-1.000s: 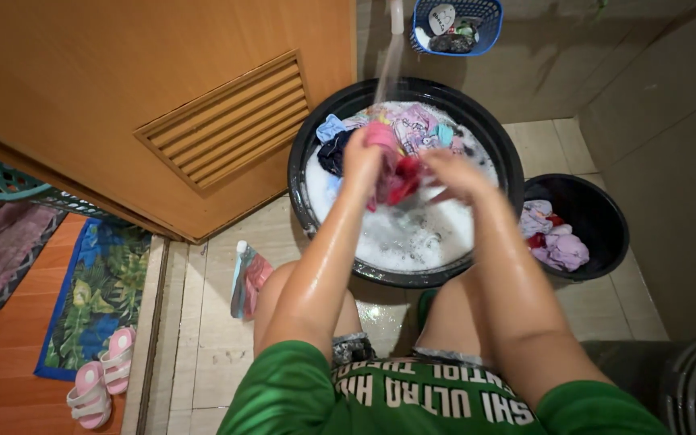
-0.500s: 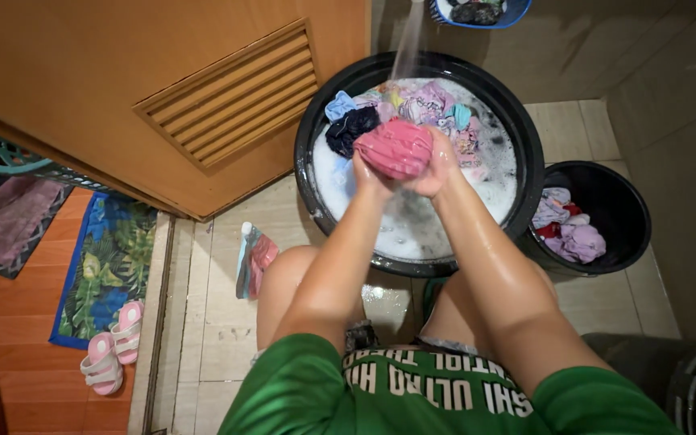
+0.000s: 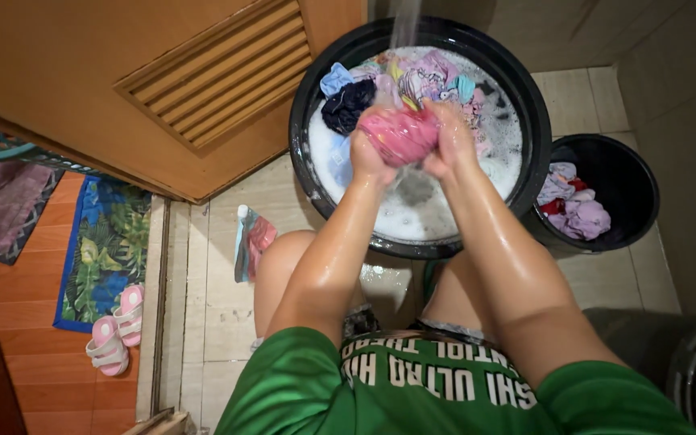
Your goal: The person washes clothes by hand in a large basin of soapy water by rubbing the fabric together and rinsing it under a running faucet.
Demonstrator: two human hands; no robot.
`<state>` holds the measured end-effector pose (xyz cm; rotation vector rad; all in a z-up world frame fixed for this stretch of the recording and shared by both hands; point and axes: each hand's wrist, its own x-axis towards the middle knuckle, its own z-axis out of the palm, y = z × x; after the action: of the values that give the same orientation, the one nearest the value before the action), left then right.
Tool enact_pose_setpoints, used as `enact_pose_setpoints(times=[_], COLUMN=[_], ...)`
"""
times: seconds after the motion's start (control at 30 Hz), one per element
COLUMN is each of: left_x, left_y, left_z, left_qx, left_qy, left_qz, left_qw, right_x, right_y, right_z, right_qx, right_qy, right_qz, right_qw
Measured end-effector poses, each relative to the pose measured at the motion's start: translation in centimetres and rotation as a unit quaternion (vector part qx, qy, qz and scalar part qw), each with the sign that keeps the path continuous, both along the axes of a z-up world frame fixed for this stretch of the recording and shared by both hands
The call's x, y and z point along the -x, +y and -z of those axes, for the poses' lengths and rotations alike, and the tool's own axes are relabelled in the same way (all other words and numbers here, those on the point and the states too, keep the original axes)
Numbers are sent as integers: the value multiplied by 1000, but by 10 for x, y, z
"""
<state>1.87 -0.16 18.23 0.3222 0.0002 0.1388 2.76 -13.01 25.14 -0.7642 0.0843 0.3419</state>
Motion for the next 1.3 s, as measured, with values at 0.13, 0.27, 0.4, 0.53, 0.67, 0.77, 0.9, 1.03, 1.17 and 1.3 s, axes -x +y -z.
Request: enact_pose_setpoints(times=[0.13,0.27,0.4,0.53,0.67,0.77,0.9,1.03,1.17,1.3], left_x=[-30,-56,-71,-63,-55,-56,-71,-68,-25,2], left_y=[4,27,41,28,29,27,-36,-148,-271,-253], left_z=[12,48,88,102,73,35,21,28,48,69], left_qx=[-44,-297,-639,-799,-765,-436,-657,-553,-486,-769], left_qy=[198,223,91,3,37,185,-76,19,-211,-174], left_qz=[101,294,390,417,365,348,191,347,262,115], left_qw=[974,881,656,434,529,809,725,757,806,605], right_x=[14,40,72,71,42,-3,-50,-22,32,43], right_y=[10,31,38,48,36,6,-148,-264,-320,-323], right_z=[-14,-27,-5,44,71,58,46,90,133,159], right_qx=[352,522,544,527,540,642,166,4,-53,106], right_qy=[-235,-656,-735,-778,-782,-373,-35,42,101,330], right_qz=[131,152,47,-12,-68,-40,149,284,439,415], right_qw=[896,523,401,342,303,669,974,958,891,841])
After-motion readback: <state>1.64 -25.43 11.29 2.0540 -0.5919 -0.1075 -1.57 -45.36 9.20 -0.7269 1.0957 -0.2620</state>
